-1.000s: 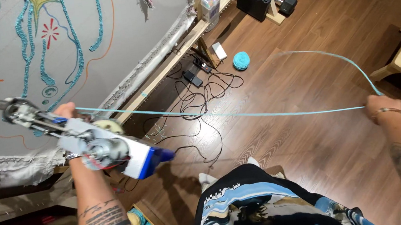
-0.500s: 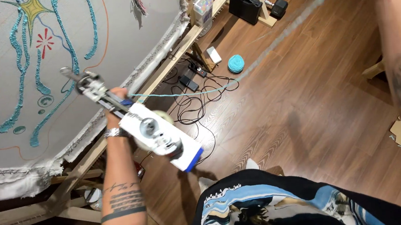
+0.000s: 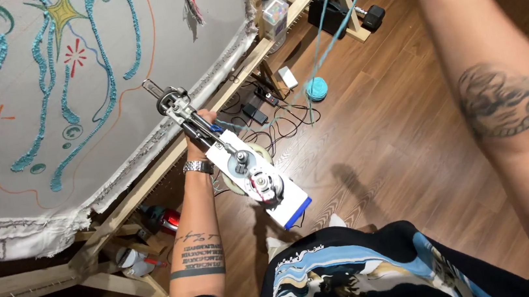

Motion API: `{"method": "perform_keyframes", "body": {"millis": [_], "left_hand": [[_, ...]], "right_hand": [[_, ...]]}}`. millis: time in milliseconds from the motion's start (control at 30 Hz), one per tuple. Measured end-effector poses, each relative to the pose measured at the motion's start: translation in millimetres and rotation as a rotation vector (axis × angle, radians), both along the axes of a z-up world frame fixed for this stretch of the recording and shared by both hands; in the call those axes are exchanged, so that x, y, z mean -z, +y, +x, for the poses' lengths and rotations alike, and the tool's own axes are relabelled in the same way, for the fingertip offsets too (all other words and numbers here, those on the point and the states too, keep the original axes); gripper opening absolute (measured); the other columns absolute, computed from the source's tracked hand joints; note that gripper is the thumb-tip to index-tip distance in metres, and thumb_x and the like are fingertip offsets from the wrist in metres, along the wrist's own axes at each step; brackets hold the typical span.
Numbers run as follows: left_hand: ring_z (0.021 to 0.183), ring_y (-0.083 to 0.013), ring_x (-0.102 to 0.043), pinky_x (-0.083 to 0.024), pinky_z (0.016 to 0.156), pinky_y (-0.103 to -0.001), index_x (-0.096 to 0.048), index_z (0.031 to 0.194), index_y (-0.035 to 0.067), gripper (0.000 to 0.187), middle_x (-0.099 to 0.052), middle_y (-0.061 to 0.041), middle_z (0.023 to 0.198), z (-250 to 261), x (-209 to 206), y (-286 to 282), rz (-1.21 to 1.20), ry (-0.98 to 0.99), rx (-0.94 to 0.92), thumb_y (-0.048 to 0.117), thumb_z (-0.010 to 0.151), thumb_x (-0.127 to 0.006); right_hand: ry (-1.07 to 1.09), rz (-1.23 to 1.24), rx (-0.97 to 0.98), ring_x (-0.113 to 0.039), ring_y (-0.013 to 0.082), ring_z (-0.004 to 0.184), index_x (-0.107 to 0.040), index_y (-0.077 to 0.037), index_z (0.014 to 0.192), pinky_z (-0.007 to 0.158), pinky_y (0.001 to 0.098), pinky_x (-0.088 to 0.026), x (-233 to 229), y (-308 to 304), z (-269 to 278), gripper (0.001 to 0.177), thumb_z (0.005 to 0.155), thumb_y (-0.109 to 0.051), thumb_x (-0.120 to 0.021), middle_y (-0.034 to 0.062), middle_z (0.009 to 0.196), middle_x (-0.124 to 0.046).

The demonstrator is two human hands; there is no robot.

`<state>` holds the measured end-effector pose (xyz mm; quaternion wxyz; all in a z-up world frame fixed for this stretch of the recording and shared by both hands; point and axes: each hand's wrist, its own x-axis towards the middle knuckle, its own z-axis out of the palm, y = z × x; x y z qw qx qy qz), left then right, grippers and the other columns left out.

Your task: Threading a tufting gun and applying yarn to a rug backing on a vertical frame.

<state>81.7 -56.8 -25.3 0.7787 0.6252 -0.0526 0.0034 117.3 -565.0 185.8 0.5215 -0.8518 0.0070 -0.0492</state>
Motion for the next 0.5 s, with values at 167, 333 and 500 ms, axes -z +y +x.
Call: {"method": "perform_keyframes", "body": {"millis": [167, 333, 500], "left_hand": [[0.053, -0.0073, -0.047, -0.037, 0.048, -0.025, -0.060, 0.073, 0.015, 0.020, -0.049, 0.007, 0.063, -37.2, -26.6, -21.8, 0.008, 0.118, -0.038, 0.011, 0.088, -0.073], [0.047, -0.0071, -0.043, -0.033, 0.043, -0.025, -0.052, 0.067, 0.016, 0.037, -0.047, 0.005, 0.059, -56.8, -19.5, -33.6, -0.040, 0.079, 0.180, 0.021, 0.096, -0.074], [0.051, -0.0076, -0.052, -0.044, 0.047, -0.025, -0.062, 0.069, 0.010, 0.032, -0.058, 0.002, 0.063, -74.3, -40.1, -50.7, 0.055, 0.117, 0.207, 0.025, 0.096, -0.070]], "right_hand": [[0.066, 0.084, -0.187, -0.066, 0.0173, 0.072, -0.069, -0.004, 0.091, 0.062, 0.0298, -0.052, 30.6, 90.2, -42.1, 0.022, 0.105, -0.018, -0.058, 0.0077, 0.081, -0.068], [0.083, -0.849, -0.476, -0.072, 0.0323, 0.094, -0.071, -0.014, 0.126, 0.080, 0.0447, -0.058, 96.5, 120.8, -72.3, 0.053, 0.075, -0.001, -0.062, 0.0123, 0.105, -0.076], [-0.024, -0.321, -0.640, -0.070, 0.0248, 0.109, -0.063, -0.010, 0.133, 0.094, 0.0369, -0.055, 88.0, 182.4, -99.3, 0.044, 0.091, -0.019, -0.071, 0.0114, 0.118, -0.074]]}}
